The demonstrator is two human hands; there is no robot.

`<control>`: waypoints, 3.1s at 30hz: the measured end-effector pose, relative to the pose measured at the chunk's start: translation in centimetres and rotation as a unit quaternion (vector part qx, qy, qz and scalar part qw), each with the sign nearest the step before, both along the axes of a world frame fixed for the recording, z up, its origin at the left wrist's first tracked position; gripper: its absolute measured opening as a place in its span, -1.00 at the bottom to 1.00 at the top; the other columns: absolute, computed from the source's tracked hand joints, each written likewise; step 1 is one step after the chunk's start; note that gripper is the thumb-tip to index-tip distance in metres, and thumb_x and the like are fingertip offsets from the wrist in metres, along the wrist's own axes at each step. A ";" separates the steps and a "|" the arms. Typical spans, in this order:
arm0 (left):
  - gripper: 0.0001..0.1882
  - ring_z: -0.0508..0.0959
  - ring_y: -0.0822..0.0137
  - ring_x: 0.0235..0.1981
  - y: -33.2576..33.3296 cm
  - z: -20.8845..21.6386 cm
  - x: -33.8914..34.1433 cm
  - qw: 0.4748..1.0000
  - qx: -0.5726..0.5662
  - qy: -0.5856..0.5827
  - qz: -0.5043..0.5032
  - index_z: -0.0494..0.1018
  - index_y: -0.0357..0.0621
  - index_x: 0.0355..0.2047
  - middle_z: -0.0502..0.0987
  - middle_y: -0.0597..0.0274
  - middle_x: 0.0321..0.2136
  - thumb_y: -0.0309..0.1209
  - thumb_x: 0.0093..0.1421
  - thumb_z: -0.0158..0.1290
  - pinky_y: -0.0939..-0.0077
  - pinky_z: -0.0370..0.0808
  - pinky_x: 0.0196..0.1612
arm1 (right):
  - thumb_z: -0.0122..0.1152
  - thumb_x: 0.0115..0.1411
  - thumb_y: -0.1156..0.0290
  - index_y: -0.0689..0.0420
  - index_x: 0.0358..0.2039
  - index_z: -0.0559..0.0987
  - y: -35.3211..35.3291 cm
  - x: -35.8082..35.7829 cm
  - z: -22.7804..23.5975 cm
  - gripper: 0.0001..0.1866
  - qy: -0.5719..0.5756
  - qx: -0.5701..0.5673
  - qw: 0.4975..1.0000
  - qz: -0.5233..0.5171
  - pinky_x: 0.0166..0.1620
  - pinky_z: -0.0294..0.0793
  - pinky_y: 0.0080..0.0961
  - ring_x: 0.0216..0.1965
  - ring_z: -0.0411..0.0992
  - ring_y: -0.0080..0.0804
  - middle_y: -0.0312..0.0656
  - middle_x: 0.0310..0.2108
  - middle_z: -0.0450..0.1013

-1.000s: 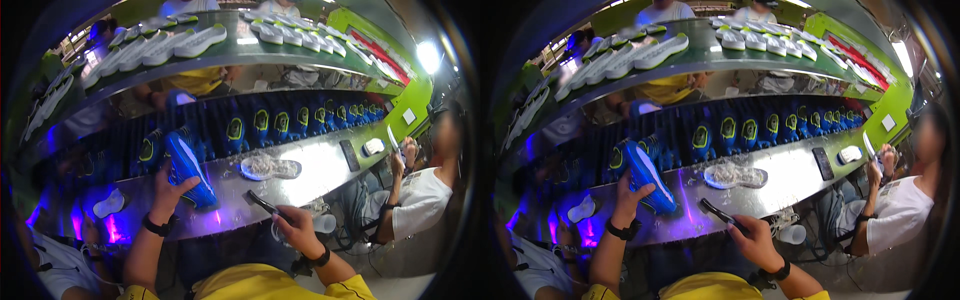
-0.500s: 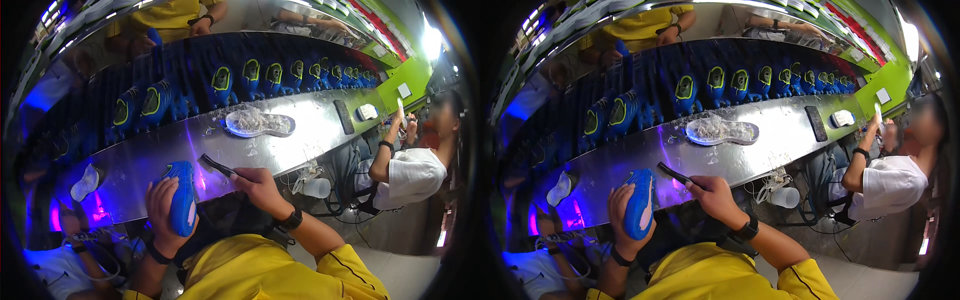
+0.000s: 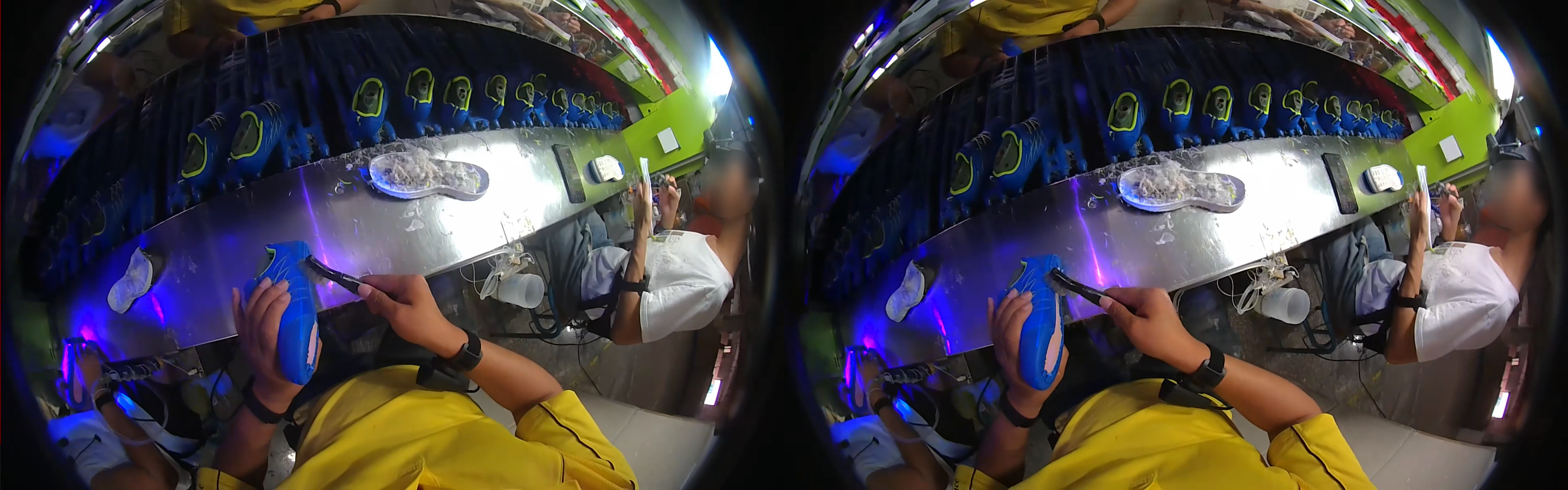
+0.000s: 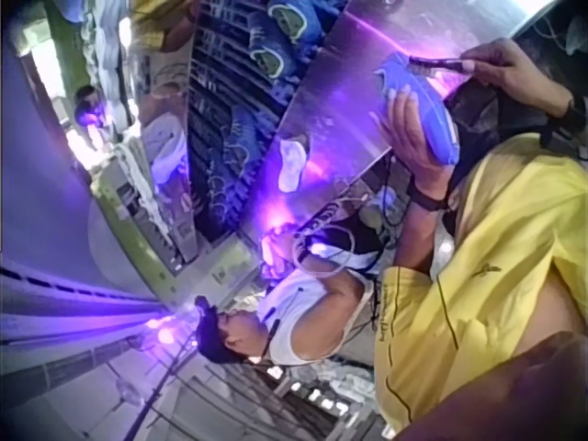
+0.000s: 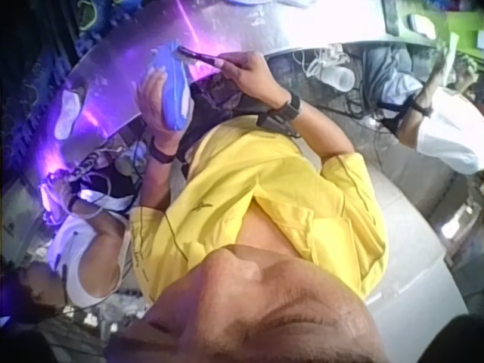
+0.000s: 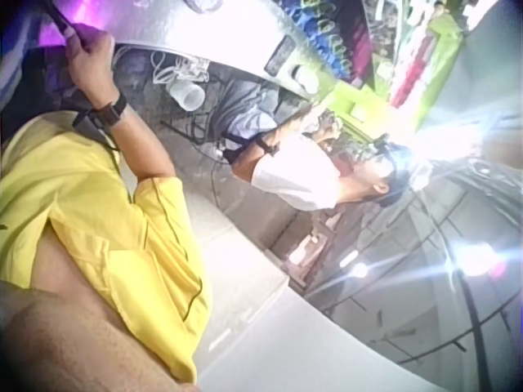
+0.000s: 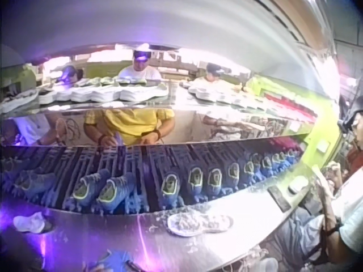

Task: Applying adhesive to the sole area of a shoe upper using a brush.

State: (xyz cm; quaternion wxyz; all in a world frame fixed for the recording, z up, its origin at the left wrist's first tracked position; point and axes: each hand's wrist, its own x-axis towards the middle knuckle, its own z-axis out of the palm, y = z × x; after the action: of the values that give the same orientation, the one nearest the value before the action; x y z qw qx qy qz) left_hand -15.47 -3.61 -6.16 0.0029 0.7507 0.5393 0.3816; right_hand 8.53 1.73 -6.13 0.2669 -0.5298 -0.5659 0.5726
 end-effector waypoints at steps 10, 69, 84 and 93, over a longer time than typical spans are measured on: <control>-0.31 0.47 -0.18 0.30 -0.5 0.2 1.0 1.000 -0.019 0.003 -0.001 0.31 -0.16 0.27 0.50 -0.04 0.20 -0.43 0.13 0.28 -0.32 0.12 0.48 | 0.27 0.45 0.33 0.31 -0.18 0.72 -3.0 2.2 2.9 -0.74 0.100 -0.083 0.991 0.007 -0.43 0.28 -0.56 -0.49 0.28 -0.69 -0.39 -0.57 0.42; 0.20 0.50 0.03 0.31 11.6 4.7 -7.0 0.939 -0.262 -0.215 -0.066 0.08 -0.22 0.52 0.44 -0.13 0.32 -0.54 -0.10 0.50 0.22 0.42 0.38 | 0.37 0.36 0.36 0.31 -0.06 0.71 0.9 -1.1 1.1 -0.72 -0.001 0.183 0.981 -0.066 -0.28 0.50 -0.39 -0.42 0.56 -0.29 0.00 -0.39 0.60; 0.05 0.46 0.35 0.27 2.5 7.1 -4.4 0.695 -0.420 -0.565 -0.144 -0.08 -0.33 0.58 0.38 0.13 0.34 -0.52 0.21 0.29 0.38 0.37 0.37 | 0.34 0.35 0.42 0.28 -0.07 0.70 -1.9 -0.2 6.8 -0.77 -0.055 0.286 0.957 0.000 -0.44 0.39 -0.35 -0.56 0.46 -0.24 -0.07 -0.48 0.51; 0.05 0.45 0.35 0.28 2.0 6.3 -3.7 0.708 -0.428 -0.536 -0.165 -0.03 -0.35 0.57 0.40 0.12 0.34 -0.46 0.17 0.31 0.40 0.33 0.39 | 0.33 0.34 0.47 0.33 -0.10 0.69 -1.4 0.0 7.6 -0.80 -0.107 0.316 0.943 -0.014 -0.46 0.33 -0.42 -0.57 0.42 -0.37 -0.12 -0.53 0.47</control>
State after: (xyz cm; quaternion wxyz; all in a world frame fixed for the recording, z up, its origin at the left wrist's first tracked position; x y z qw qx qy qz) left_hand -19.12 -1.60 0.11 0.6761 0.4148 0.4196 0.4414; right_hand 8.50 0.35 1.43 0.3665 -0.4845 -0.7353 0.3005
